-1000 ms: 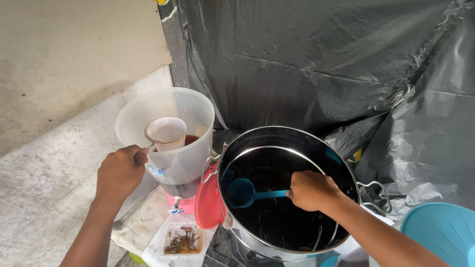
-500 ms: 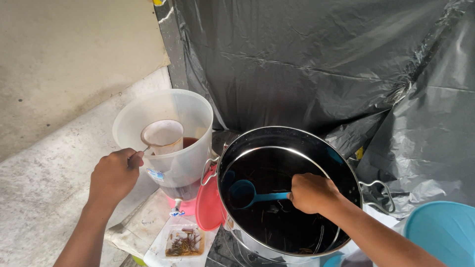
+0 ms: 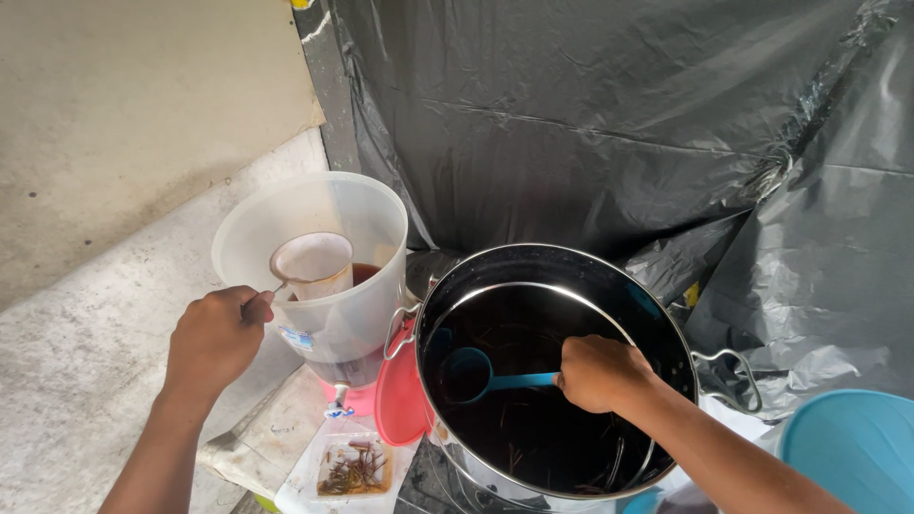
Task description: Pouring tea from a large metal pot into a plastic dispenser using a ladle and a strainer
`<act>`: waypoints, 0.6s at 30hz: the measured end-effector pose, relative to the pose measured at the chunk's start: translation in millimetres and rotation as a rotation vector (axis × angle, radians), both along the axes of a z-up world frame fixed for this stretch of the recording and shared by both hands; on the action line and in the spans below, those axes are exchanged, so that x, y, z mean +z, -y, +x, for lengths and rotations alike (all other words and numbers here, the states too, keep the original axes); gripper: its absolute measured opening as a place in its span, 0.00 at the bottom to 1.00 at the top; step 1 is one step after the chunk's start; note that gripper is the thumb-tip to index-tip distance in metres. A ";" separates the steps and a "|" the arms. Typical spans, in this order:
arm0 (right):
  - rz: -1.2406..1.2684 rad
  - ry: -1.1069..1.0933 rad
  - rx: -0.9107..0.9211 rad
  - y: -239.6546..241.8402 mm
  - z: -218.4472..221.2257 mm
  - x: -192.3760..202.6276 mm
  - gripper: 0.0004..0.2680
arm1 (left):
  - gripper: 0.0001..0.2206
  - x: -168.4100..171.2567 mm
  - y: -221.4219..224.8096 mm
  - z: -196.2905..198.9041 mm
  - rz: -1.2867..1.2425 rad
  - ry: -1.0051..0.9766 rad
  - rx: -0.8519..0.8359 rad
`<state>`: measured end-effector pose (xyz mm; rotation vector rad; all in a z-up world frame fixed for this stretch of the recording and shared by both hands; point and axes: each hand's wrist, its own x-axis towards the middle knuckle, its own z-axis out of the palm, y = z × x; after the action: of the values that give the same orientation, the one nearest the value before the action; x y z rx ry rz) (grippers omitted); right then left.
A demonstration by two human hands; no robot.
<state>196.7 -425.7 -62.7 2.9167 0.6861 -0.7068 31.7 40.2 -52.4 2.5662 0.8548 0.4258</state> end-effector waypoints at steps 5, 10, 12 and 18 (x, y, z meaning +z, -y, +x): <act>-0.012 0.006 0.002 4.7 1.8 -8.0 0.16 | 0.17 -0.3 -2.2 0.1 -0.008 -0.037 0.009; -0.021 0.013 -0.008 4.1 -1.1 -0.2 0.16 | 0.18 -0.4 -1.5 0.2 -0.030 -0.020 0.002; -0.033 0.018 -0.004 3.2 -0.7 -0.5 0.16 | 0.18 2.1 0.0 -1.0 -0.029 -0.020 0.003; -0.062 0.027 -0.022 5.6 -1.1 16.4 0.17 | 0.18 -2.5 -7.7 -4.5 0.016 0.005 0.006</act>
<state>195.6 -431.3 -46.3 2.8764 0.6199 -0.6760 27.2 48.0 -54.9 2.5765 0.8611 0.4423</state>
